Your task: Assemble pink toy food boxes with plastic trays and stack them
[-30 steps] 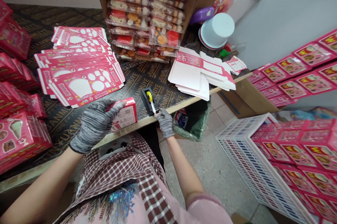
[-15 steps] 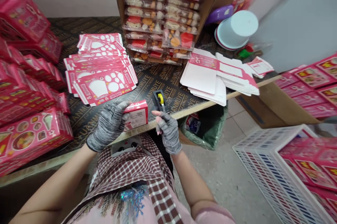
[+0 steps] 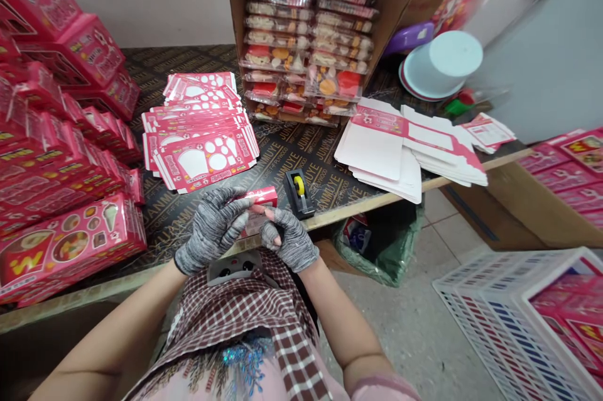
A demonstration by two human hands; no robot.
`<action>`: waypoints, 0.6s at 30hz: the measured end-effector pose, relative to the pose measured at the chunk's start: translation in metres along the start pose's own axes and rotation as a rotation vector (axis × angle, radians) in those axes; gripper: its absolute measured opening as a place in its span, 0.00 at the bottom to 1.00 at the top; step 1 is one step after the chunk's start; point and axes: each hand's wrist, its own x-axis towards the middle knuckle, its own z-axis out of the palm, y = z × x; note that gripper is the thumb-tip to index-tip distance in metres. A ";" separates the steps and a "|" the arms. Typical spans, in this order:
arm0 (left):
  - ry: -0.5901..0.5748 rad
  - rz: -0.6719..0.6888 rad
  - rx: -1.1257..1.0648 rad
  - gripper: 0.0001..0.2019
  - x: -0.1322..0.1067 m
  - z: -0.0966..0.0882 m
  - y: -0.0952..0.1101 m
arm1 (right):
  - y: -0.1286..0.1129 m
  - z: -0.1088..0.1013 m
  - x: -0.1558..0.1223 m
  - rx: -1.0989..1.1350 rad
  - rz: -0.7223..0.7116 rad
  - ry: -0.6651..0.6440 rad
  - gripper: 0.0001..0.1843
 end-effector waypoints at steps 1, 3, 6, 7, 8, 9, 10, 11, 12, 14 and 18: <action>0.016 -0.051 -0.006 0.15 0.003 0.001 0.003 | 0.000 -0.001 0.000 -0.088 -0.036 0.025 0.21; 0.063 -0.122 -0.010 0.14 0.008 0.005 0.009 | 0.000 -0.003 -0.002 -0.332 -0.133 0.096 0.24; 0.100 -0.131 0.024 0.13 0.011 0.011 0.013 | -0.001 -0.012 -0.006 -0.658 -0.316 0.194 0.28; 0.097 -0.125 0.044 0.12 0.011 0.012 0.013 | 0.000 -0.017 -0.007 -0.713 -0.376 0.231 0.29; 0.093 -0.121 0.063 0.11 0.010 0.013 0.014 | 0.003 -0.023 -0.008 -0.751 -0.430 0.281 0.30; 0.092 -0.123 0.072 0.10 0.009 0.013 0.013 | 0.007 -0.029 -0.007 -0.781 -0.483 0.349 0.30; 0.086 -0.132 0.059 0.09 0.008 0.012 0.013 | 0.012 -0.036 -0.006 -0.809 -0.534 0.424 0.28; 0.080 -0.141 0.016 0.09 0.007 0.009 0.013 | 0.018 -0.043 -0.003 -0.836 -0.584 0.489 0.26; 0.076 -0.150 -0.057 0.09 0.006 0.005 0.012 | 0.024 -0.051 -0.001 -0.868 -0.626 0.530 0.24; 0.092 -0.177 -0.261 0.09 0.003 -0.006 0.010 | 0.037 -0.064 0.003 -0.941 -0.657 0.494 0.32; 0.243 -0.342 -0.556 0.13 -0.011 -0.036 0.006 | 0.053 -0.078 0.005 -1.080 -0.521 0.228 0.28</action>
